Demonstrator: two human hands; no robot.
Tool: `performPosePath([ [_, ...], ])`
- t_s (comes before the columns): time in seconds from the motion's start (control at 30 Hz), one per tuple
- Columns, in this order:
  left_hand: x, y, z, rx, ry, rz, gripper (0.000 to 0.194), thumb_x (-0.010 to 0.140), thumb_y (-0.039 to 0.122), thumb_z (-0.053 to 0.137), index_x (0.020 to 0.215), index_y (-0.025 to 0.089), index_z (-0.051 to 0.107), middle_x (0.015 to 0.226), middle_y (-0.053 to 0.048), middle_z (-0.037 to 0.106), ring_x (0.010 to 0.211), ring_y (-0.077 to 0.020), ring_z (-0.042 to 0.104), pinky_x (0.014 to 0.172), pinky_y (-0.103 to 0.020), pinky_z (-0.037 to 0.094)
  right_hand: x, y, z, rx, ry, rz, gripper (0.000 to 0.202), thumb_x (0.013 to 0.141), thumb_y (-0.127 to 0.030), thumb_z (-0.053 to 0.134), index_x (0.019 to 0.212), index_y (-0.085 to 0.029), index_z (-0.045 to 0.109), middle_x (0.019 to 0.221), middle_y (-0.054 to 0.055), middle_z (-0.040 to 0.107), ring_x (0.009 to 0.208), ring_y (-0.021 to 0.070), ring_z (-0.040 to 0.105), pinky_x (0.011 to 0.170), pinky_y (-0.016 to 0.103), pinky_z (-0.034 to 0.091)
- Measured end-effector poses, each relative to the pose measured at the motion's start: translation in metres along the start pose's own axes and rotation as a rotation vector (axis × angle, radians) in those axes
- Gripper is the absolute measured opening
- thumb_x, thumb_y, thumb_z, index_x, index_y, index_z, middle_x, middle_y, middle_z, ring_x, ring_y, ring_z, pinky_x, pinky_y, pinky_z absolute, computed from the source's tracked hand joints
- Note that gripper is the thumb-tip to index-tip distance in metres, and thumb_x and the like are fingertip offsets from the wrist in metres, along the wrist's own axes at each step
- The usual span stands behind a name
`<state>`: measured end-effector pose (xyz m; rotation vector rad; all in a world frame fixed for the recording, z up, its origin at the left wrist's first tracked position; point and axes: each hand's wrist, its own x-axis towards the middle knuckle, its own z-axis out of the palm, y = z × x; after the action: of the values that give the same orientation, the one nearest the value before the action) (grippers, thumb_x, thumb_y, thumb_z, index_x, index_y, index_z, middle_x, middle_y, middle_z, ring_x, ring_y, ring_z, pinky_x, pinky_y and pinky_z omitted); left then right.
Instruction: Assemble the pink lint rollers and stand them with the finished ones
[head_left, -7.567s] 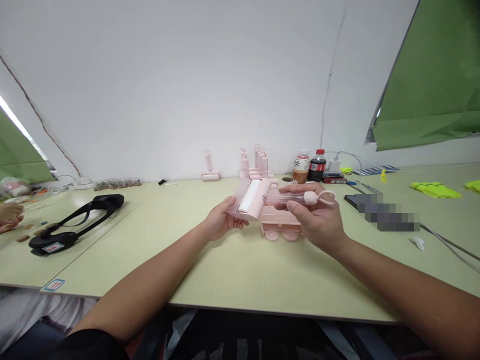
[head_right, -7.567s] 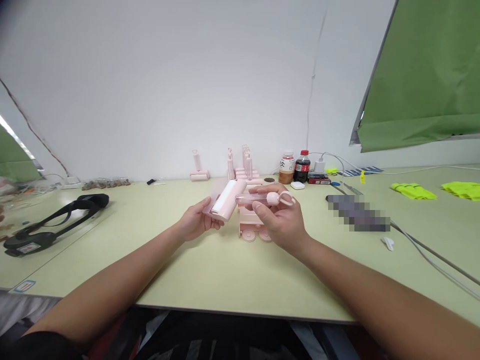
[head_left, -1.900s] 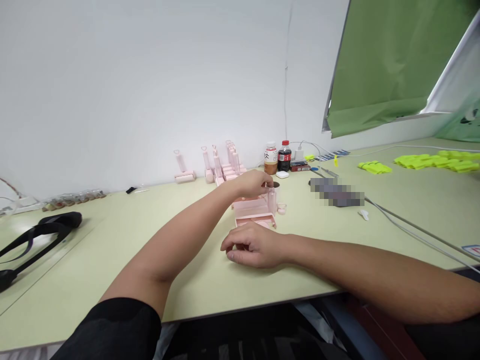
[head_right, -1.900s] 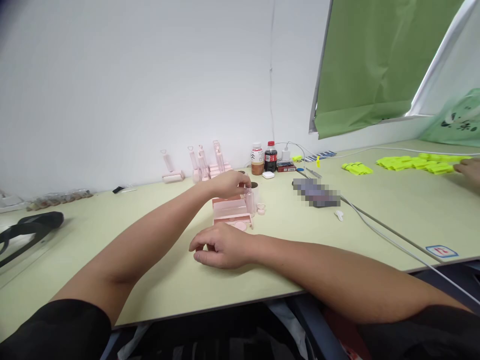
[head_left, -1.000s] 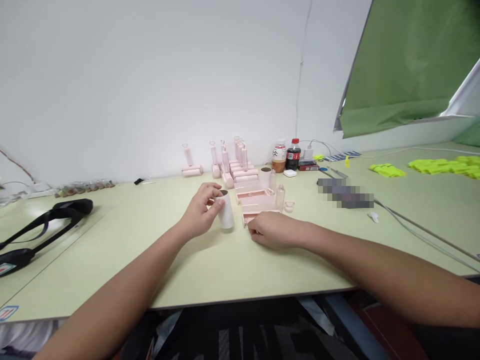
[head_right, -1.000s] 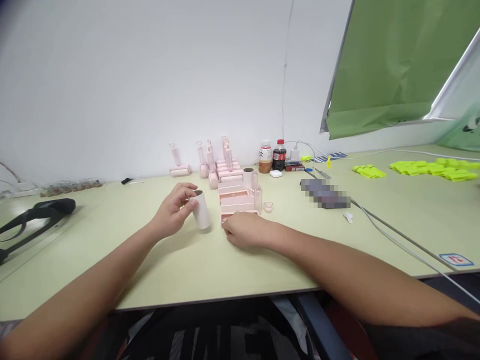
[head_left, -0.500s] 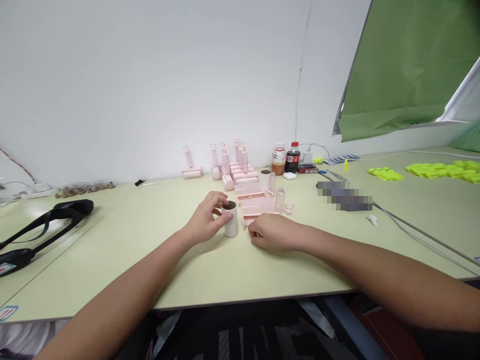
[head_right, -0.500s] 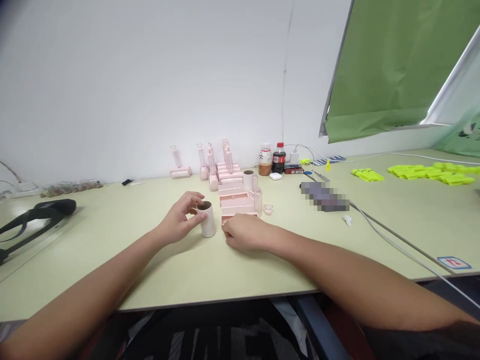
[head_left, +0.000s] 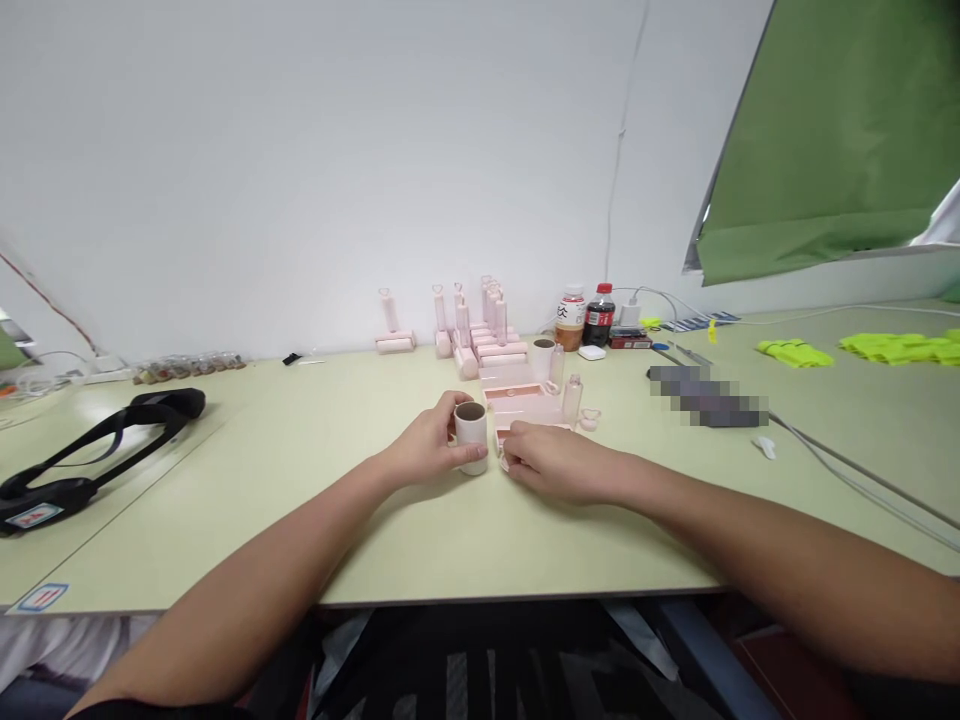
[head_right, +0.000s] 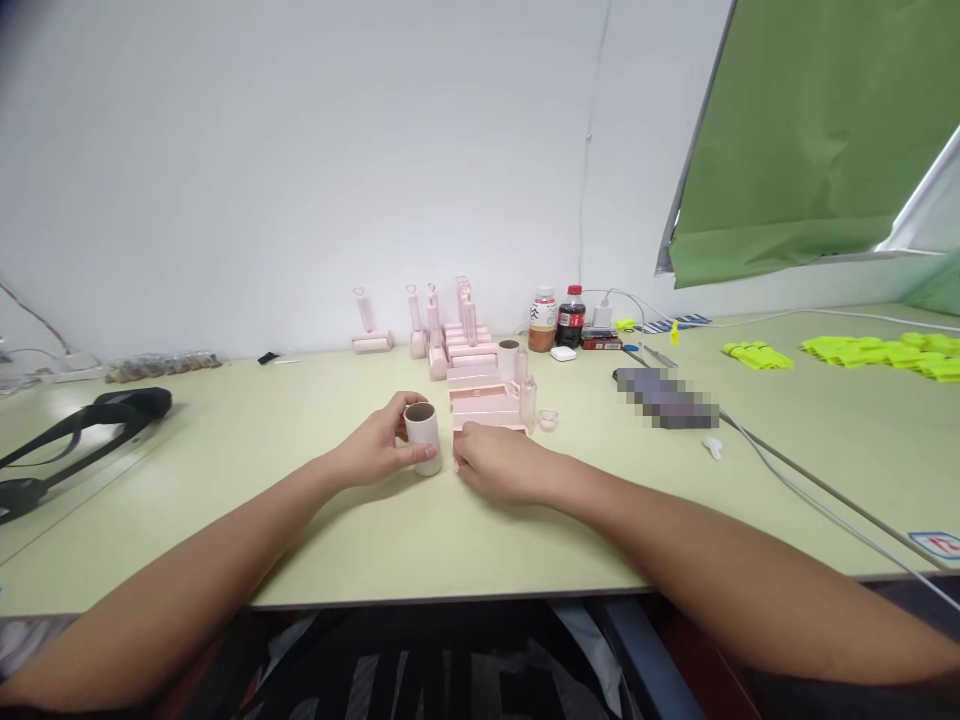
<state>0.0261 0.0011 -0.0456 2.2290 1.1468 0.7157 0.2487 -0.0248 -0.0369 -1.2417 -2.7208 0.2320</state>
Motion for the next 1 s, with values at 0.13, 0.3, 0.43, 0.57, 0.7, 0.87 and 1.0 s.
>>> performPosePath([
  [0.13, 0.000, 0.002, 0.000, 0.033, 0.036, 0.044, 0.050, 0.078, 0.046, 0.066, 0.118, 0.022, 0.047, 0.107, -0.005, 0.064, 0.086, -0.0198, 0.061, 0.074, -0.033, 0.049, -0.001, -0.002, -0.005, 0.150, 0.172, -0.154, 0.016, 0.094, -0.022, 0.043, 0.084, -0.017, 0.055, 0.107, 0.012, 0.058, 0.098, 0.0221, 0.055, 0.083, 0.034, 0.045],
  [0.3, 0.000, 0.004, -0.001, 0.047, 0.039, 0.079, 0.050, 0.077, 0.046, 0.067, 0.117, 0.023, 0.050, 0.100, -0.003, 0.065, 0.080, -0.0189, 0.060, 0.068, -0.030, 0.047, 0.003, 0.002, 0.000, 0.420, 0.457, -0.130, 0.015, 0.096, -0.026, 0.044, 0.084, -0.020, 0.050, 0.097, 0.008, 0.063, 0.094, 0.0210, 0.058, 0.076, 0.034, 0.050],
  [0.43, -0.002, 0.007, 0.001, 0.051, -0.025, 0.136, 0.046, 0.077, 0.046, 0.067, 0.115, 0.023, 0.056, 0.102, -0.002, 0.066, 0.087, -0.0210, 0.061, 0.072, -0.031, 0.047, 0.005, 0.005, 0.008, 0.559, 0.607, -0.128, 0.020, 0.096, -0.031, 0.046, 0.112, -0.021, 0.052, 0.109, 0.009, 0.063, 0.097, 0.0204, 0.062, 0.073, 0.033, 0.055],
  [0.57, -0.004, 0.009, 0.005, 0.045, -0.078, 0.215, 0.048, 0.077, 0.048, 0.067, 0.117, 0.022, 0.059, 0.104, -0.003, 0.067, 0.088, -0.0211, 0.062, 0.076, -0.032, 0.047, 0.005, 0.003, 0.010, 0.479, 0.714, -0.195, 0.020, 0.093, -0.029, 0.053, 0.109, -0.022, 0.062, 0.111, 0.010, 0.062, 0.102, 0.0214, 0.061, 0.088, 0.039, 0.053],
  [0.7, -0.004, 0.009, 0.006, 0.039, -0.076, 0.242, 0.050, 0.079, 0.049, 0.067, 0.119, 0.021, 0.057, 0.104, -0.004, 0.067, 0.087, -0.0203, 0.061, 0.076, -0.031, 0.047, 0.005, 0.002, 0.012, 0.569, 0.723, -0.173, 0.008, 0.088, -0.029, 0.061, 0.087, -0.021, 0.064, 0.106, 0.009, 0.060, 0.105, 0.0230, 0.060, 0.085, 0.039, 0.055],
  [0.87, -0.003, 0.010, 0.006, 0.025, -0.037, 0.233, 0.049, 0.078, 0.048, 0.067, 0.119, 0.021, 0.057, 0.106, -0.004, 0.067, 0.089, -0.0208, 0.061, 0.077, -0.031, 0.047, 0.007, 0.001, 0.016, 0.677, 0.743, -0.182, 0.009, 0.086, -0.027, 0.063, 0.080, -0.021, 0.060, 0.104, 0.009, 0.060, 0.105, 0.0227, 0.060, 0.082, 0.038, 0.057],
  [1.0, -0.003, 0.009, 0.007, 0.025, -0.042, 0.221, 0.052, 0.078, 0.050, 0.066, 0.120, 0.021, 0.057, 0.107, -0.005, 0.067, 0.089, -0.0217, 0.061, 0.077, -0.032, 0.047, 0.006, 0.000, 0.016, 0.691, 0.743, -0.179, 0.010, 0.086, -0.027, 0.063, 0.079, -0.021, 0.059, 0.104, 0.009, 0.061, 0.105, 0.0228, 0.060, 0.080, 0.038, 0.057],
])
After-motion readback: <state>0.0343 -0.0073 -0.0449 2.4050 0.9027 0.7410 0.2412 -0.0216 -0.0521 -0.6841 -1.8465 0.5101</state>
